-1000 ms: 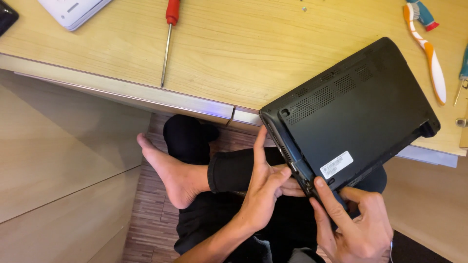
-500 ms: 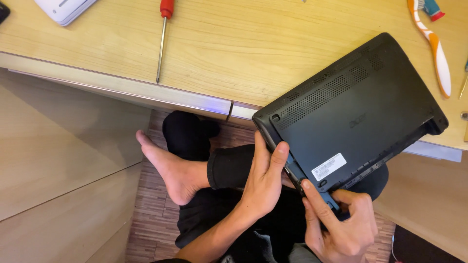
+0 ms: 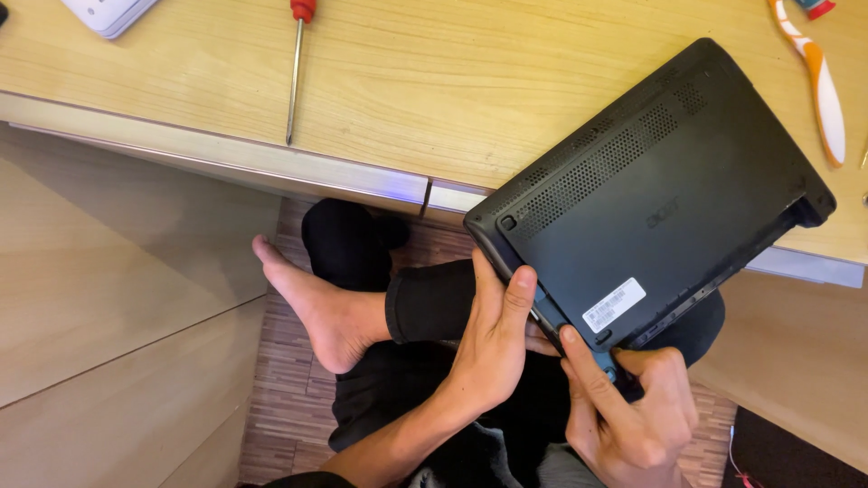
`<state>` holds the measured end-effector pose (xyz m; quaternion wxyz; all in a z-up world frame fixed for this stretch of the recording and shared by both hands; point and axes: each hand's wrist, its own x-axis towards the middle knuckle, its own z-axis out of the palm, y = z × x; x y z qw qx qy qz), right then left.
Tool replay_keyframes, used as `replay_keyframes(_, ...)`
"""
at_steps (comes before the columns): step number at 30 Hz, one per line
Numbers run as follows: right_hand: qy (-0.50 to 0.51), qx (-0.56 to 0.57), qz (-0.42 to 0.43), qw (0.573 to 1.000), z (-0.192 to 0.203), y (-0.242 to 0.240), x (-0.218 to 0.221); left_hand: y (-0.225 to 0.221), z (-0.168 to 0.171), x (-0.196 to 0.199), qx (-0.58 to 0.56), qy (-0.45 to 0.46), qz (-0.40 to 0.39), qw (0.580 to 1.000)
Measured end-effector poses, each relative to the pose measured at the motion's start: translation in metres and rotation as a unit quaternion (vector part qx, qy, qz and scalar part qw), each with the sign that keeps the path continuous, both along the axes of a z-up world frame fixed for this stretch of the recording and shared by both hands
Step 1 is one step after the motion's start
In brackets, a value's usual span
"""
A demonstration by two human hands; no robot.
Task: Cleaning internal laptop components with a toothbrush and reassembling the laptop case.
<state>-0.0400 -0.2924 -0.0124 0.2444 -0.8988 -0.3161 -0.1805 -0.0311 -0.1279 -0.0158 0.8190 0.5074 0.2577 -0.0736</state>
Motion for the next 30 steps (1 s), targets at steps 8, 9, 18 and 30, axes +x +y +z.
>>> replay_keyframes(8, -0.031, 0.049, -0.014, 0.998, -0.014, 0.004, 0.001, -0.004, -0.01, -0.012, -0.128, -0.027, -0.008, 0.991)
replay_keyframes(9, -0.03, 0.049, -0.015, 0.998, -0.012, 0.003, 0.0, -0.002, -0.012, -0.014, -0.129, -0.025, -0.009, 0.991)
replay_keyframes(18, 0.063, 0.089, 0.016, 0.994, -0.005, -0.015, -0.002, 0.0, -0.022, -0.02, -0.173, -0.106, -0.065, 0.977)
replay_keyframes(30, -0.011, 0.149, 0.018, 0.989, -0.024, -0.029, 0.004, -0.011, -0.016, -0.012, -0.088, -0.081, -0.018, 0.993)
